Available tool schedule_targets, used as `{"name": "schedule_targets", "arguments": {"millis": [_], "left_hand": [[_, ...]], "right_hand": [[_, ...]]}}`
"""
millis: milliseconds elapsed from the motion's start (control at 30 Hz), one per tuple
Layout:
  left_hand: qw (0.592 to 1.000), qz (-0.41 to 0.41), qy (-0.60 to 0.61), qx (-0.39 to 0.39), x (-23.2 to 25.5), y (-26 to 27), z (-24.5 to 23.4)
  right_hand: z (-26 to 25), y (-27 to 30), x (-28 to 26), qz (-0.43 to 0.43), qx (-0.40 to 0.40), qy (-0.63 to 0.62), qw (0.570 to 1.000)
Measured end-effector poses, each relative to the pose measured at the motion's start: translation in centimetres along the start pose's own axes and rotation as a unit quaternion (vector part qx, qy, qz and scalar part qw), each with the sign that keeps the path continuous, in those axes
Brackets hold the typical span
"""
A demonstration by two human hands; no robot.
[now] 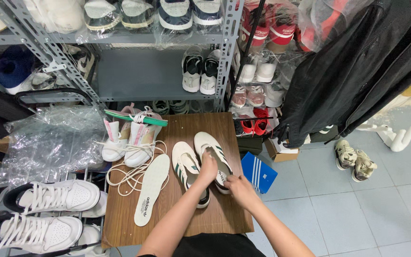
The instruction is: The person laces a shoe. They place a white insole inside a shoe and then thread a long white shoelace through the eyelets of another shoe on a small wooden table.
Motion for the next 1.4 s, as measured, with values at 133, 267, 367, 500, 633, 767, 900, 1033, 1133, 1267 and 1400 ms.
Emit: {"name": "schedule_targets", "arguments": {"millis": [133,267,367,500,633,767,900,1033,1133,1267,1400], "left_hand": [[0.972,-0.106,-0.094,-0.189,-0.6,0.1,-0.4],[0.928,0.012,-0.237,-0.287,2.5,0.7,-0.3],[0.905,0.168,-0.277,-0.275,4.0,0.7,1.2],[0.861,0.252,-0.337,-0.286,2.8,0.5,3.9],[0.806,0.216,-0.409,-0.369,0.9,-0.4,7.0],[0.741,0.241,-0.474,-0.410,1.4,-1.7,8.3],[0.664,0.290,-0.506,-0.469,2.4,-2.9,6.2],[0.636,0.319,-0.506,-0.488,4.1,-3.4,3.7],[0.638,0.345,-0.493,-0.481,5.0,-3.8,2.4],[0.623,0.388,-0.492,-0.468,5.1,-3.9,2.3],[0.646,0.411,-0.458,-0.453,3.5,-4.2,2.1]], "right_hand": [[-2.9,0.4,0.7,-0.042,0.044,0.044,0.997],[-3.7,1.0,1.4,-0.052,0.094,0.030,0.994],[-2.9,1.2,2.1,-0.023,0.094,-0.050,0.994],[-2.0,1.1,3.2,-0.014,0.096,-0.121,0.988],[-1.3,0.9,4.2,-0.003,0.063,-0.148,0.987],[-1.2,0.7,4.8,0.013,0.038,-0.142,0.989],[-1.4,0.4,4.9,0.005,0.039,-0.122,0.992],[-1.8,0.2,4.7,0.012,0.021,-0.122,0.992],[-2.2,0.3,4.4,0.017,0.018,-0.125,0.992],[-2.4,0.5,4.2,0.033,0.016,-0.121,0.992],[-2.4,0.2,4.3,0.027,0.023,-0.118,0.992]]}}
Point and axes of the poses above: each hand's wrist, its own y-axis away from the middle knuckle, its own z-axis out of the palm, x = y × z, the point moved 3 cm from there along -y, towards the middle knuckle, and after that the axes turned 7 degrees about -y, right-handed, at the moved point
